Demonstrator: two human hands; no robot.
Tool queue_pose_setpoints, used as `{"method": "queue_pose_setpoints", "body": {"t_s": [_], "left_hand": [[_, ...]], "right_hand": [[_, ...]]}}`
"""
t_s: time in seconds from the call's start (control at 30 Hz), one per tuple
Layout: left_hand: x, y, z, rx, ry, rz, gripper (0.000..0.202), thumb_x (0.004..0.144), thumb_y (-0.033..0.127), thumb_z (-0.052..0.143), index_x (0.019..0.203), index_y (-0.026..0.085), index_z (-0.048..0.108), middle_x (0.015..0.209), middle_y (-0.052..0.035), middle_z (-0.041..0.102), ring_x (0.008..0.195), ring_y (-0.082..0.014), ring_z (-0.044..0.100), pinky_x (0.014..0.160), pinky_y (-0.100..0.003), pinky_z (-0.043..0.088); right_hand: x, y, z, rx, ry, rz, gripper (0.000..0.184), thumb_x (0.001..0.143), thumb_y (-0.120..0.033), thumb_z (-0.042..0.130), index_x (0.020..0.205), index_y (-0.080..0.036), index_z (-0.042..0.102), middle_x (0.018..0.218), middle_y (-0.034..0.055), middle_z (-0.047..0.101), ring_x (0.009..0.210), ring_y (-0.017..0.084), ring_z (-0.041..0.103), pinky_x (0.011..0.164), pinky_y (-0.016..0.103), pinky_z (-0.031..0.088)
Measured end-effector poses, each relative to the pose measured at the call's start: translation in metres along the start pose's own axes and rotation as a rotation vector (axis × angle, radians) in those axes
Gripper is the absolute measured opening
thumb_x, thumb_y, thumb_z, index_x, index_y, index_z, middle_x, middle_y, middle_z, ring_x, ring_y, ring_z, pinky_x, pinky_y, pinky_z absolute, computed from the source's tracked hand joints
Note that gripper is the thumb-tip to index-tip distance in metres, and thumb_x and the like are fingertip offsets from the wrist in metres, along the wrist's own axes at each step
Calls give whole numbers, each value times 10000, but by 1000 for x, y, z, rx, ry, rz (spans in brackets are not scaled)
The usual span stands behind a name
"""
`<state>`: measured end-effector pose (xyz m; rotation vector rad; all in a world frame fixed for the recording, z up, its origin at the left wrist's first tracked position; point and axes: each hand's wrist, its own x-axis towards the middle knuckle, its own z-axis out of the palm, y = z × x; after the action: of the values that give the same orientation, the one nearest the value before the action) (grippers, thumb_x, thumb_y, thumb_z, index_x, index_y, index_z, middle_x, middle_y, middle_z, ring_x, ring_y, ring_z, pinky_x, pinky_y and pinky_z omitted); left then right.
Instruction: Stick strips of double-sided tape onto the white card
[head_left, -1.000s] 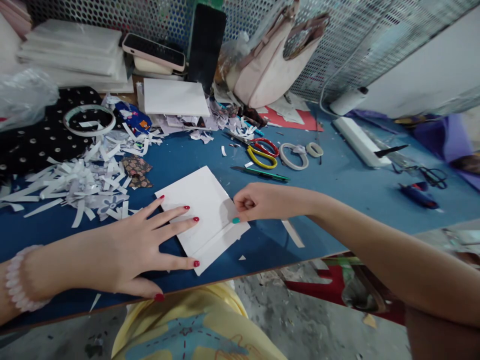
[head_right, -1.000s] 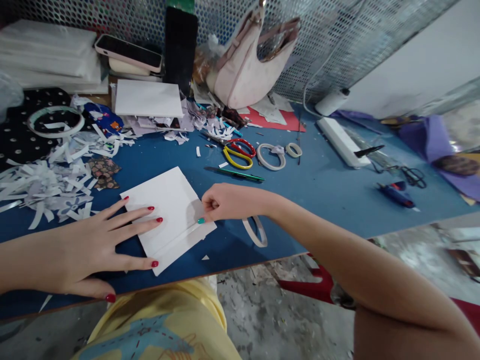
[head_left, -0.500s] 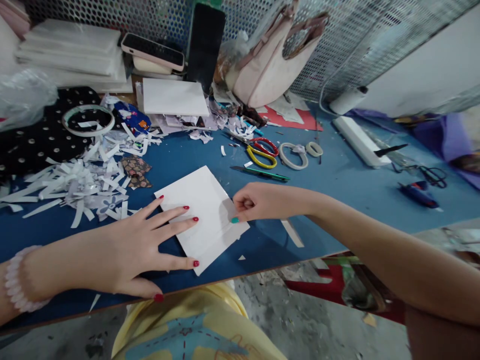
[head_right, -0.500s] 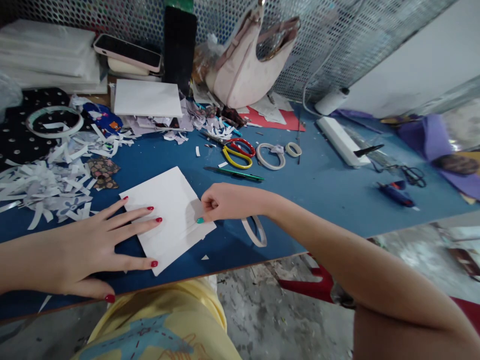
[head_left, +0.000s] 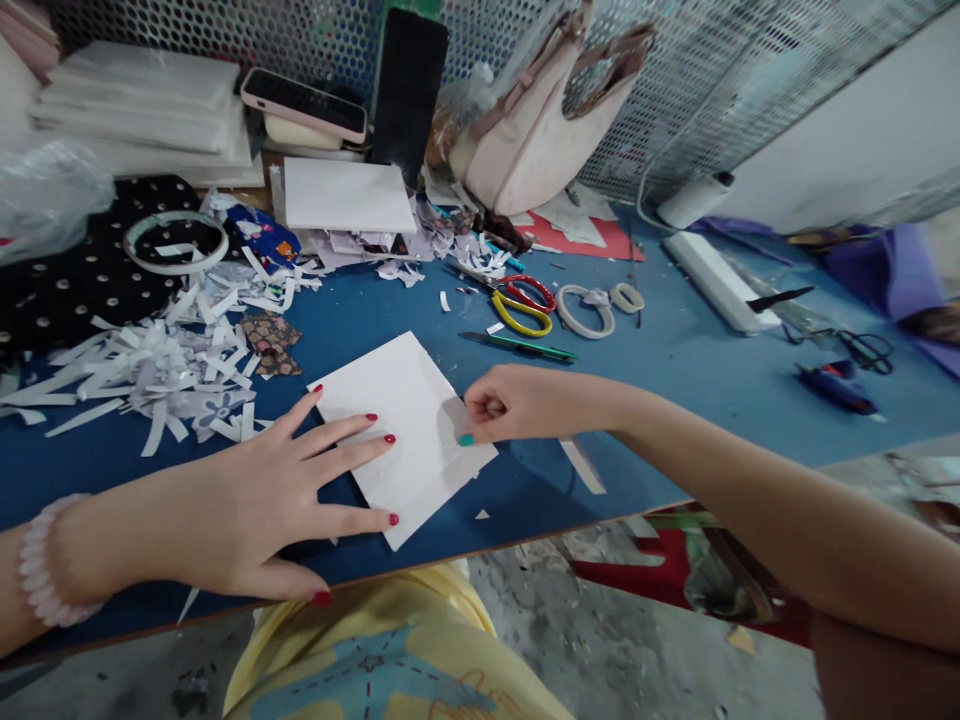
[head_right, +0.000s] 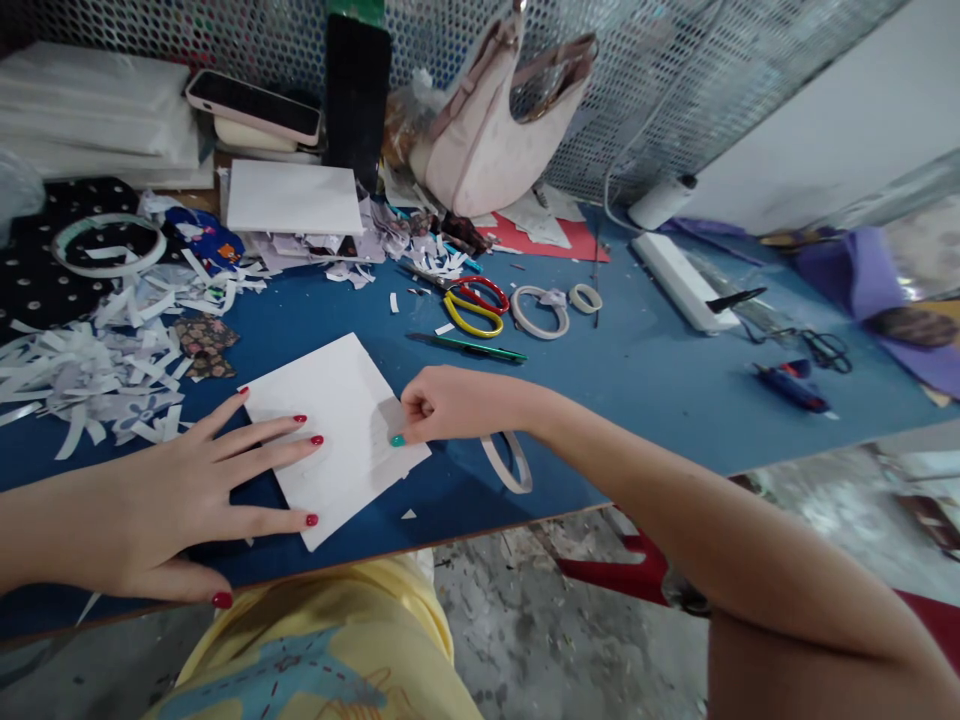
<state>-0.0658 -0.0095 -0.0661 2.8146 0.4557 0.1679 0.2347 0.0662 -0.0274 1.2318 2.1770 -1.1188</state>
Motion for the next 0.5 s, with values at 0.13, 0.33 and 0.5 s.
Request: {"method": "queue_pose_setpoints", "body": {"t_s": [0.13,0.33,0.5], "left_hand": [[1,1,0,9,35,-19,535,914,623,560,1391,380,556,1530,-134,465,1422,-385,397,1156,-703,124],[12,7,8,41,96,-57,569,893,651,571,1365,334,586,1430,-162,551,1342,-392,469,1135,-739,82],[25,19,16,84,119,-163,630,867,652,612,1403,325,555,1456,-156,521,1360,-410,432,1126,-746,116]], "right_hand": [[0,0,1,-13,12,12,332,774,-457,595,602,-190,495,547,-36,462,532,96,399,542,263,287],[-1,-9,6,-197,93,81,469,772,-616,613,601,-202,472,608,-1,539,591,135,484,524,272,277],[-2,-33,11,-494,120,195,591,759,-763,569,731,-177,635,795,132,702,788,273,656,550,286,319]]}}
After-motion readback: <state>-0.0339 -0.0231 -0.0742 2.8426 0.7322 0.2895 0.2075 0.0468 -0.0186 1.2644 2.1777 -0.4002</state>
